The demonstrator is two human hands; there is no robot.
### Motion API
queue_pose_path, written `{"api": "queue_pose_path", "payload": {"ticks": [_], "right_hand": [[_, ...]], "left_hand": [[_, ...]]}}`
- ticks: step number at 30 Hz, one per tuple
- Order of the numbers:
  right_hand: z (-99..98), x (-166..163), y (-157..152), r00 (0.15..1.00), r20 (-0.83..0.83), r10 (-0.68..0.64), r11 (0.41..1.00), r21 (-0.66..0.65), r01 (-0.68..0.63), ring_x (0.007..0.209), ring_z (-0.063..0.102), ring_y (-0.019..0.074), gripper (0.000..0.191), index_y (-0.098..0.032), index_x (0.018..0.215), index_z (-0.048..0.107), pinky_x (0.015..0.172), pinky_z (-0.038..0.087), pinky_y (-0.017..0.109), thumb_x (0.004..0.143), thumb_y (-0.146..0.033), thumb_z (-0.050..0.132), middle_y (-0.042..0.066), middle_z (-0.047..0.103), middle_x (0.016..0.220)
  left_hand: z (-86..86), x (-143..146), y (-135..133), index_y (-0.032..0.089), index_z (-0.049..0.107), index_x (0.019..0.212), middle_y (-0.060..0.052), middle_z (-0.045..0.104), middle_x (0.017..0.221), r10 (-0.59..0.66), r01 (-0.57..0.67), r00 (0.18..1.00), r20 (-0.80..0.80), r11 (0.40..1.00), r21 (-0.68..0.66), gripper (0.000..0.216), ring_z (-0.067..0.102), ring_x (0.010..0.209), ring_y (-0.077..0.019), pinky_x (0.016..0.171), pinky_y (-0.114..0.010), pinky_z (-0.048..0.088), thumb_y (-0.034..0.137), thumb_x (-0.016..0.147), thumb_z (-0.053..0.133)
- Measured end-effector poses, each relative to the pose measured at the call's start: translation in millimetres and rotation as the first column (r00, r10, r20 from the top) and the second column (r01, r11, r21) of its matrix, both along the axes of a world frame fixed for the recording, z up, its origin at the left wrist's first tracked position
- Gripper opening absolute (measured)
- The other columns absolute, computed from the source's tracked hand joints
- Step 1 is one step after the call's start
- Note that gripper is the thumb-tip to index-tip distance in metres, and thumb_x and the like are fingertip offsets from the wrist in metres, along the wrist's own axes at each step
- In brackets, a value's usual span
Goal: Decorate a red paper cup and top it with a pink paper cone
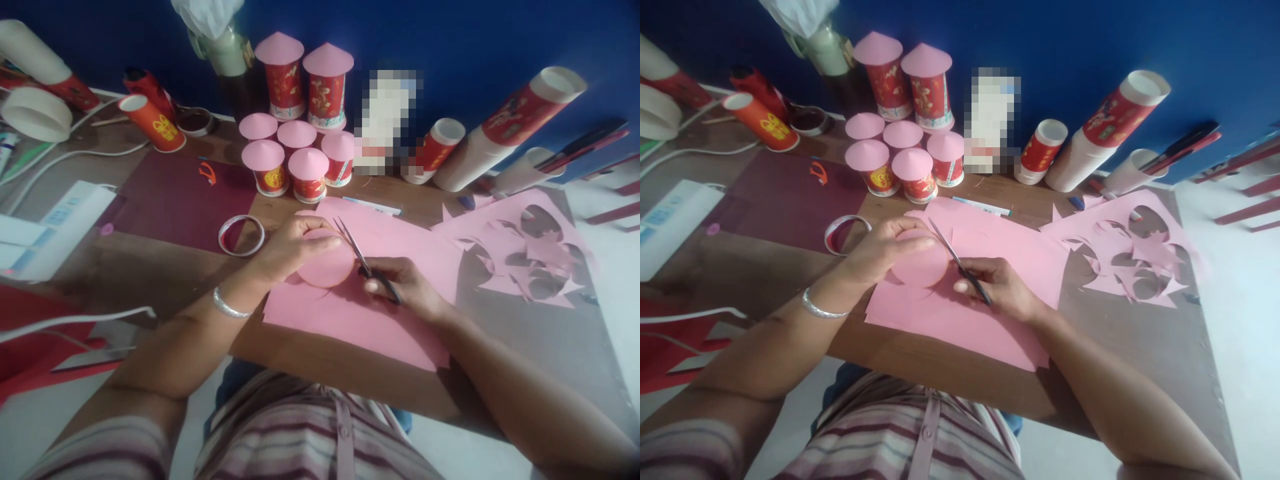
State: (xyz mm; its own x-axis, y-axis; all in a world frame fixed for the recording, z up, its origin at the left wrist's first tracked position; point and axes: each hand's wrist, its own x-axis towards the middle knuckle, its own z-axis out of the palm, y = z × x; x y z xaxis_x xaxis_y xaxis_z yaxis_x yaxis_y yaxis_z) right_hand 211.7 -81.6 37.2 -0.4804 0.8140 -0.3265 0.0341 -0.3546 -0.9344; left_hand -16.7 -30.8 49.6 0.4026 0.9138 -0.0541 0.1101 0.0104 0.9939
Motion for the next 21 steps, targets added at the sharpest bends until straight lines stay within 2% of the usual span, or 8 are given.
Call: {"api": "queue_pose_path", "payload": {"ticks": [4,12,21], "right_hand": [[-0.1,0.1,-1.5,1.0,-0.019,0.01,1.0,0.0,-0.01,0.046,0.036,0.0054,0.042,-0.015,0.074,0.065,0.04,0.024,0.02,0.074,-0.052,0.086,-0.005,0.051,0.055],[0.8,-1.3,-2.2,1.0,-0.011,0.016,1.0,-0.02,-0.017,0.045,0.037,0.0058,0.043,-0.014,0.083,0.071,0.041,0.024,0.02,0.073,-0.053,0.086,-0.005,0.052,0.053],[1.1,-1.0,-2.8,0.999,0.002,0.041,0.999,0.017,-0.041,0.043,0.036,0.0055,0.041,-0.015,0.076,0.067,0.041,0.025,0.021,0.077,-0.053,0.084,-0.005,0.051,0.054]], "left_hand": [[-0.4,-0.7,1.4,0.019,0.08,0.082,-0.004,0.077,0.089,-0.051,0.051,0.999,0.014,0.999,-0.001,0.013,0.069,0.09,-0.0187,0.086,-0.029,0.051,0.032,0.082,0.075],[2.8,-0.7,1.5,0.018,0.078,0.079,-0.003,0.077,0.087,-0.109,0.112,0.993,0.048,0.992,-0.053,0.011,0.069,0.088,-0.0186,0.087,-0.031,0.051,0.029,0.08,0.075],[1.1,-0.3,2.9,0.018,0.077,0.081,-0.002,0.077,0.088,-0.111,0.118,0.99,0.09,0.99,-0.073,0.009,0.068,0.088,-0.0169,0.087,-0.029,0.051,0.027,0.08,0.075]]}}
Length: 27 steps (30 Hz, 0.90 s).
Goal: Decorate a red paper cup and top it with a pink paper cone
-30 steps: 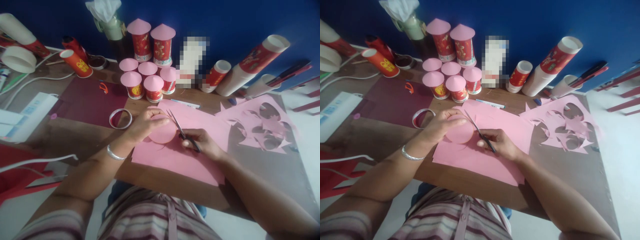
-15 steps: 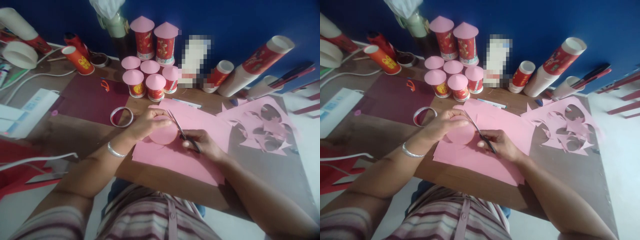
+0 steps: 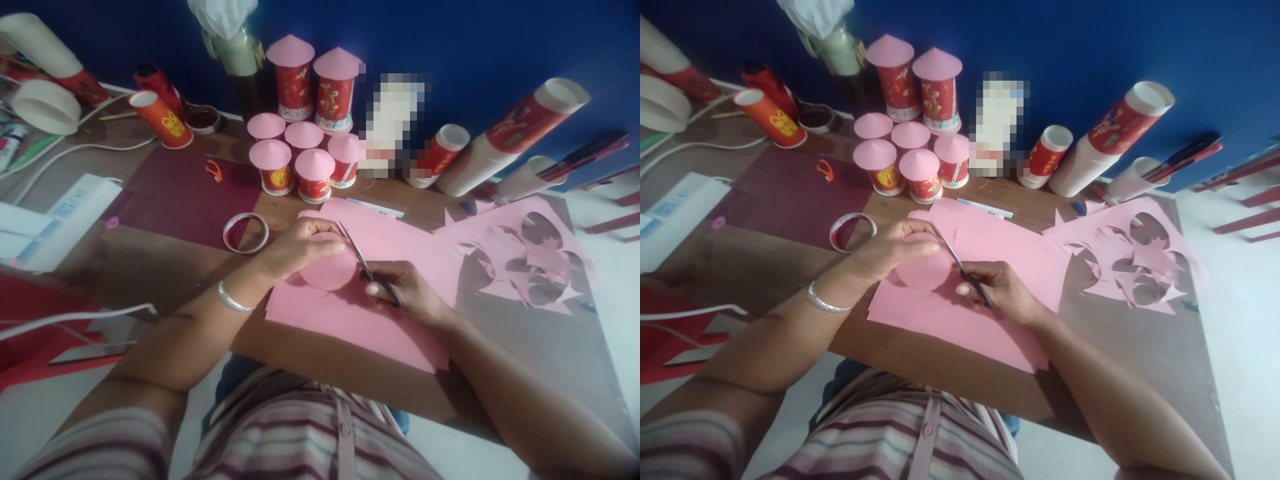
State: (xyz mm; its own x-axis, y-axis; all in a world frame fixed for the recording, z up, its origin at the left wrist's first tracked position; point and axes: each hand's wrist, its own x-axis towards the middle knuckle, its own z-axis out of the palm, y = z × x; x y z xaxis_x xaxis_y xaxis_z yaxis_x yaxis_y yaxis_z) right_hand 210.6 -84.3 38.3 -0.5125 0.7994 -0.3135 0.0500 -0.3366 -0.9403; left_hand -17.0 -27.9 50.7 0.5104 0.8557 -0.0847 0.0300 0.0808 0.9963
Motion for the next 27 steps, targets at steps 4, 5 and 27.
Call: {"api": "queue_pose_path", "payload": {"ticks": [4,5,27], "right_hand": [[-0.7,0,1,1.0,0.027,0.011,0.999,0.03,-0.012,0.046,0.037,0.0063,0.045,-0.016,0.072,0.064,0.043,0.027,0.022,0.077,-0.057,0.082,-0.005,0.05,0.054],[-1.2,0,1,0.999,0.032,0.013,0.999,0.038,-0.014,0.046,0.037,0.0064,0.045,-0.015,0.072,0.064,0.043,0.027,0.022,0.077,-0.057,0.082,-0.005,0.05,0.054],[-16.2,-8,-1,0.903,-0.112,-0.415,0.906,0.04,0.421,0.072,0.058,0.0143,0.048,-0.024,0.109,0.07,0.065,0.048,0.028,0.069,-0.041,0.089,-0.001,0.066,0.085]], "left_hand": [[1.0,-1,0,0.018,0.077,0.08,-0.002,0.077,0.087,-0.009,0.009,1.0,0.008,1.0,-0.002,0.01,0.068,0.086,-0.0166,0.085,-0.029,0.051,0.028,0.08,0.075],[1.2,-1,0,0.018,0.077,0.08,-0.002,0.077,0.087,-0.011,0.011,1.0,0.004,1.0,0.006,0.01,0.068,0.086,-0.0166,0.085,-0.029,0.051,0.028,0.08,0.075],[-7.2,3,-4,0.016,0.073,0.083,-0.002,0.067,0.079,0.257,-0.257,0.966,-0.002,0.966,0.022,0.028,0.058,0.078,-0.0154,0.074,-0.028,0.046,0.044,0.086,0.073]]}}
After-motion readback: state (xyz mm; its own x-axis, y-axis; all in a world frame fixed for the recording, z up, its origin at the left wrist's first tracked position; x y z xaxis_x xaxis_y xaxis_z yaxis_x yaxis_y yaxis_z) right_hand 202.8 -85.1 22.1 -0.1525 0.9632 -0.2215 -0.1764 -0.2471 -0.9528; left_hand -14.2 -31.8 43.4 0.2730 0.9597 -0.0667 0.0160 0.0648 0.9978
